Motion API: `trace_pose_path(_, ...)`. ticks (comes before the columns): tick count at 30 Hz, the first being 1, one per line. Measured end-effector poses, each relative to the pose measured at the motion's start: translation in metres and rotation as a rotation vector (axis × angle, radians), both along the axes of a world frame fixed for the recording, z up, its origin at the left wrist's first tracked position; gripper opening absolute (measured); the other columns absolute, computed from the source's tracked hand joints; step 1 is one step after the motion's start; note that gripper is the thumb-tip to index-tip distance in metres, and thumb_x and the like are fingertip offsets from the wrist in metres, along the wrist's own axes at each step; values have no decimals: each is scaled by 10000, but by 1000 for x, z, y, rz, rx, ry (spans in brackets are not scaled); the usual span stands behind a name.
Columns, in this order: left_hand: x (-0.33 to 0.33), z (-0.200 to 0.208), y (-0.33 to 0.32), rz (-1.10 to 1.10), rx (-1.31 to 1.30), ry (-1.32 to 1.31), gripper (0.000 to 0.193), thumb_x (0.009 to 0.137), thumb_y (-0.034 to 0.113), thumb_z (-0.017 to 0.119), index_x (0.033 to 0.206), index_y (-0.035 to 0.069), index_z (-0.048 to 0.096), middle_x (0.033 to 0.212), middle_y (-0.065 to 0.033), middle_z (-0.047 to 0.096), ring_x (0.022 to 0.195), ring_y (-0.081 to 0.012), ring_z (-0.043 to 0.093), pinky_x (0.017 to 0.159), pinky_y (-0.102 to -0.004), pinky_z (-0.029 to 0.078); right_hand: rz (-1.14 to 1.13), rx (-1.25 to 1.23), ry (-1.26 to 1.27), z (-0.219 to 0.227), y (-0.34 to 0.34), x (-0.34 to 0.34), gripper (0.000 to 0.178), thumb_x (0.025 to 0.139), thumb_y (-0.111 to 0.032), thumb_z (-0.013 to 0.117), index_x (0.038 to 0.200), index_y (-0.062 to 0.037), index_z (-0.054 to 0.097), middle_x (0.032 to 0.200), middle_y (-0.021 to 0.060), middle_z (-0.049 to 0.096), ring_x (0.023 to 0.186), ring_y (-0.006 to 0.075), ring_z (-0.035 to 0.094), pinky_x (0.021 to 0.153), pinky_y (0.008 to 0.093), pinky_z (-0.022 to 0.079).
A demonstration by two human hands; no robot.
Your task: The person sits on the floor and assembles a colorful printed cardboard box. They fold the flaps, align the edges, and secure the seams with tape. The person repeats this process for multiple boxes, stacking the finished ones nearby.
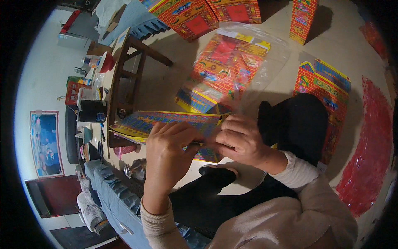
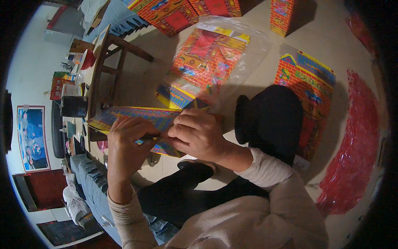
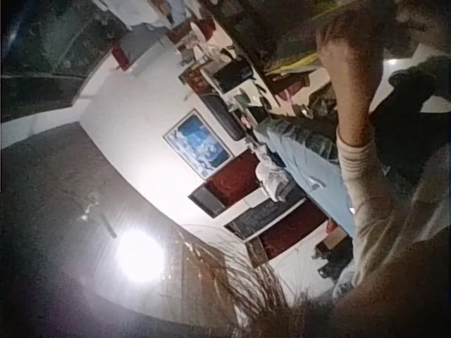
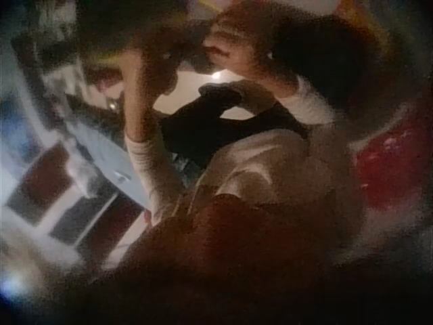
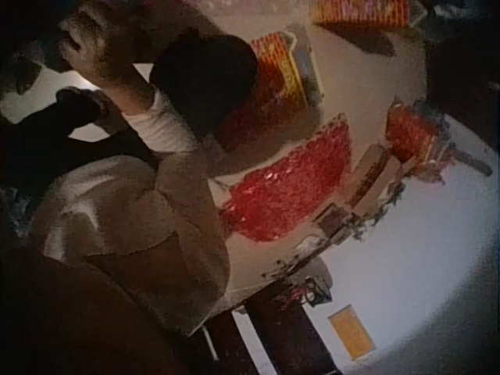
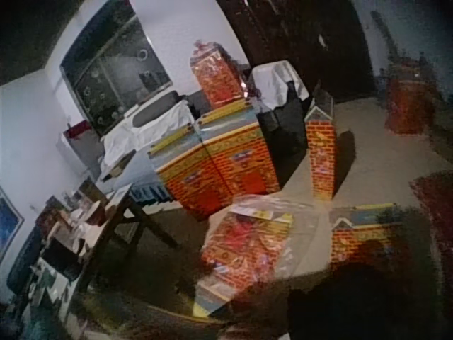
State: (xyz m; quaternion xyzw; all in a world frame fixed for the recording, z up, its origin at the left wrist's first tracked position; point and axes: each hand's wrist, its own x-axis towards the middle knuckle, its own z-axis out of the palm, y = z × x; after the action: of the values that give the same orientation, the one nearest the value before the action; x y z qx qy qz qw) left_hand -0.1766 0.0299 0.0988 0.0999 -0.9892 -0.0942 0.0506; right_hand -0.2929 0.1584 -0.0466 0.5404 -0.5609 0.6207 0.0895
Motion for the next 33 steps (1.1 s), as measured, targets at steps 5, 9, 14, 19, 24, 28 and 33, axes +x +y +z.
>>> trace_pose_path(5, -5, 0, 0, -45, 8, 61, 176, 673, 50, 828, 821, 103, 749, 840, -28, 722, 850, -255, 689, 802, -391, 438, 17, -82, -382, -3, 1, 3, 170, 852, -82, 821, 933, -68, 672, 909, 74, 712, 803, 245, 692, 766, 381, 545)
trace_pose_path(9, 1, -6, -4, -22, -7, 67, 253, 584, 45, 897, 801, 101, 780, 862, -41, 754, 822, -230, 682, 819, -389, 455, -6, -4, -455, -2, 12, -2, 165, 877, -19, 800, 975, -50, 670, 910, 78, 718, 829, 249, 714, 737, 360, 557)
trace_pose_path(14, -3, -4, -4, -46, 11, 64, 214, 636, 18, 820, 822, 109, 770, 862, -17, 742, 825, -235, 676, 804, -389, 440, 104, 48, -482, -17, 17, 10, 159, 898, 52, 754, 1014, -35, 690, 964, 76, 713, 830, 180, 684, 724, 295, 534)
trace_pose_path(19, 0, -7, -5, -54, 5, 96, 213, 635, 9, 812, 819, 109, 774, 862, -19, 743, 814, -232, 675, 794, -385, 443, 169, 52, -738, -16, 8, 25, 169, 896, 38, 775, 1017, -22, 673, 942, 53, 698, 846, 153, 679, 770, 281, 540)
trace_pose_path(24, 0, -8, -5, -67, 2, 108, 234, 612, -1, 819, 814, 113, 782, 862, -24, 747, 807, -225, 674, 792, -378, 456, 310, 22, -1168, -36, -3, 21, 186, 987, -10, 717, 1152, -34, 634, 1030, 11, 665, 948, 94, 645, 853, 263, 536)
trace_pose_path(28, 0, -7, -6, -85, -26, 95, 283, 575, -1, 859, 821, 124, 792, 851, -20, 742, 806, -216, 669, 797, -371, 468, 344, -60, -1234, -43, -9, 14, 225, 984, 7, 711, 1194, -33, 639, 1080, 18, 660, 1015, 91, 631, 930, 268, 530)
trace_pose_path(33, 0, -6, -5, -104, -40, 85, 288, 576, 9, 864, 833, 118, 791, 834, -19, 722, 796, -214, 658, 781, -371, 454, 405, 26, -1234, -51, -11, 8, 252, 987, 16, 702, 1225, -40, 643, 1111, 26, 670, 1051, 99, 638, 971, 276, 526)
